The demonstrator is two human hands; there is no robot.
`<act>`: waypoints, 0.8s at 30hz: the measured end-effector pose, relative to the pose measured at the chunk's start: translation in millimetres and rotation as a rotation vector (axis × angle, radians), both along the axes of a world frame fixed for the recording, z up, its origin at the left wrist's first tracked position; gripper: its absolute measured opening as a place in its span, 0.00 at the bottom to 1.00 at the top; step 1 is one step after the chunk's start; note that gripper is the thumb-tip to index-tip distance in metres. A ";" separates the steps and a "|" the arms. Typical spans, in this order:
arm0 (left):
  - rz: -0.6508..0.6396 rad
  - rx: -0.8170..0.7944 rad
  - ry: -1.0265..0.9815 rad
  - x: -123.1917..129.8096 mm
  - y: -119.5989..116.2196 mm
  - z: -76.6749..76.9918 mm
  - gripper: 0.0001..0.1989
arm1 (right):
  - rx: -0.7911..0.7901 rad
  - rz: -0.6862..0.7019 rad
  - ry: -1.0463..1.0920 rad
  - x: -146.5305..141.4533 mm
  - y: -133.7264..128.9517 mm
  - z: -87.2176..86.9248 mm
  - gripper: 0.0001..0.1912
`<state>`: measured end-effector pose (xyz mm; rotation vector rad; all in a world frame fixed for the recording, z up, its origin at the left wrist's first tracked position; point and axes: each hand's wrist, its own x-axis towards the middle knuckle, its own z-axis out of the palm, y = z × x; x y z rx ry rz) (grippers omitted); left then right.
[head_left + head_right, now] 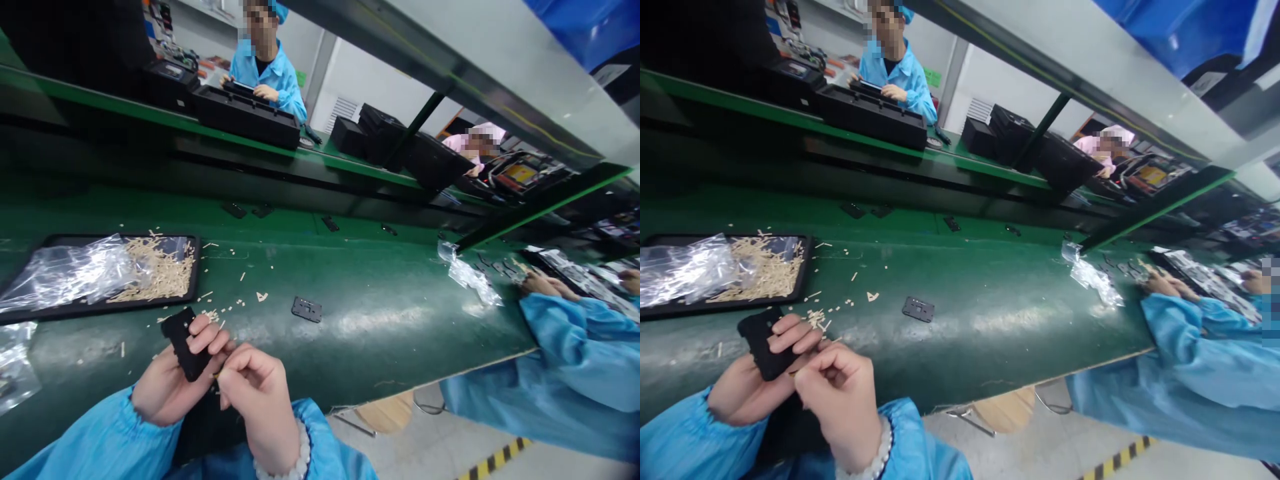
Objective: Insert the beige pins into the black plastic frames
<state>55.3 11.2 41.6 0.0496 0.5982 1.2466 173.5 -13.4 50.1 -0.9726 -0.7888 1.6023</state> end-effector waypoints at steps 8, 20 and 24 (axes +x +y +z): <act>-0.004 -0.008 -0.027 0.9 -2.9 9.9 0.22 | 0.013 -0.022 -0.138 -11.0 -0.5 -2.9 0.08; -0.028 0.025 0.110 -3.5 -3.3 -1.4 0.20 | 0.021 -0.025 -0.170 -9.9 0.8 -1.3 0.07; -0.036 0.007 0.165 -4.8 -3.1 -4.8 0.19 | 0.028 -0.020 -0.184 -9.4 0.2 -1.6 0.07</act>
